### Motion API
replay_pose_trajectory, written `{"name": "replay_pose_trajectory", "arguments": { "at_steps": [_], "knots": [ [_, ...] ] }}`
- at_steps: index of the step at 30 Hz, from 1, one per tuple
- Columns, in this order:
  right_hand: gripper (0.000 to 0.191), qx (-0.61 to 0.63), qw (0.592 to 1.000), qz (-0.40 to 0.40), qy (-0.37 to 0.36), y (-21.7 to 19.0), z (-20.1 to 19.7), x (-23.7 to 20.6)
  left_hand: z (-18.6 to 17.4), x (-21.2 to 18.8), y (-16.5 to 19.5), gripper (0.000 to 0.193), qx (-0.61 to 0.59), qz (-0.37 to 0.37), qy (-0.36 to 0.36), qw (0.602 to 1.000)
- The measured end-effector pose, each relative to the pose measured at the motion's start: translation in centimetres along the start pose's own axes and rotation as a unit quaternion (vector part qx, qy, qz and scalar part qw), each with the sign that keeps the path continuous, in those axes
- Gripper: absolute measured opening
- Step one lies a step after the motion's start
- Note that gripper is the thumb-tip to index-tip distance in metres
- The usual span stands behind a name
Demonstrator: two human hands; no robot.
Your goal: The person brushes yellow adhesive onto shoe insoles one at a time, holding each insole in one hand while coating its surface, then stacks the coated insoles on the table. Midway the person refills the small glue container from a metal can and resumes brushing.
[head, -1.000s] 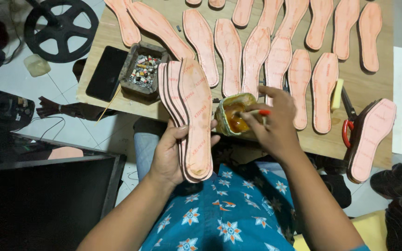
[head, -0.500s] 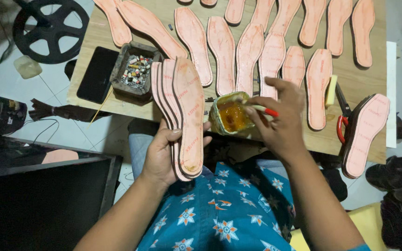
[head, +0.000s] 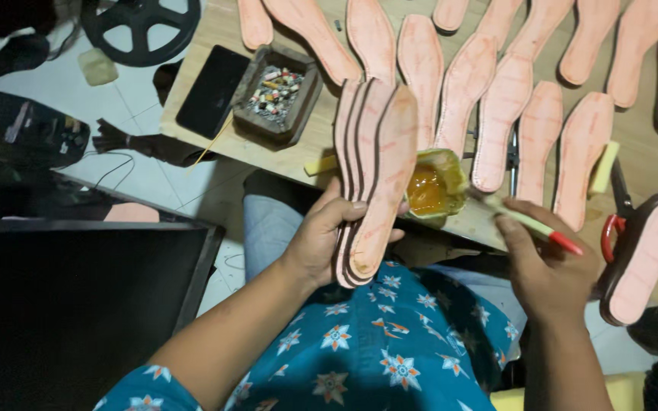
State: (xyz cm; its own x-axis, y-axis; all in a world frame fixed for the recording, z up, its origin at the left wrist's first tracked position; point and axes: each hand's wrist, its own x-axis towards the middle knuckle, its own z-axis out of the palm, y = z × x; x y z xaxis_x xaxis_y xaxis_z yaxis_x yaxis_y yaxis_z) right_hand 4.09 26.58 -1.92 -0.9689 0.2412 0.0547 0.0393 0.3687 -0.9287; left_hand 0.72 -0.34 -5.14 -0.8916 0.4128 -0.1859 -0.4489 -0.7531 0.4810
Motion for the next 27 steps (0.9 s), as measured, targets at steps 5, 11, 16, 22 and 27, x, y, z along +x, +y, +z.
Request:
{"name": "replay_pose_trajectory", "arguments": {
  "at_steps": [5, 11, 16, 22, 27],
  "knots": [
    [0.026, 0.102, 0.991, 0.080, -0.039, 1.7, -0.5, 0.1, 0.0, -0.3, 0.5, 0.063, 0.014, -0.006, -0.009, 1.000],
    [0.023, 0.162, 0.979, 0.121, -0.023, 3.1, -0.7, 1.4, 0.9, -0.5, 1.1, 0.072, 0.033, -0.023, -0.032, 0.999],
    [0.025, 0.319, 0.945, 0.065, -0.015, 1.9, -0.7, 2.1, 1.9, -0.7, 1.0, 0.079, 0.069, -0.051, -0.054, 0.995],
    [0.030, 0.308, 0.951, 0.013, -0.038, -0.4, 1.2, 3.4, 2.6, -0.8, 0.1, 0.078, 0.064, -0.082, -0.061, 0.993],
    [0.030, 0.224, 0.974, 0.012, -0.032, -1.3, 2.2, 4.1, 2.7, -1.1, 0.2, 0.079, 0.079, -0.087, -0.054, 0.992]
  ]
}}
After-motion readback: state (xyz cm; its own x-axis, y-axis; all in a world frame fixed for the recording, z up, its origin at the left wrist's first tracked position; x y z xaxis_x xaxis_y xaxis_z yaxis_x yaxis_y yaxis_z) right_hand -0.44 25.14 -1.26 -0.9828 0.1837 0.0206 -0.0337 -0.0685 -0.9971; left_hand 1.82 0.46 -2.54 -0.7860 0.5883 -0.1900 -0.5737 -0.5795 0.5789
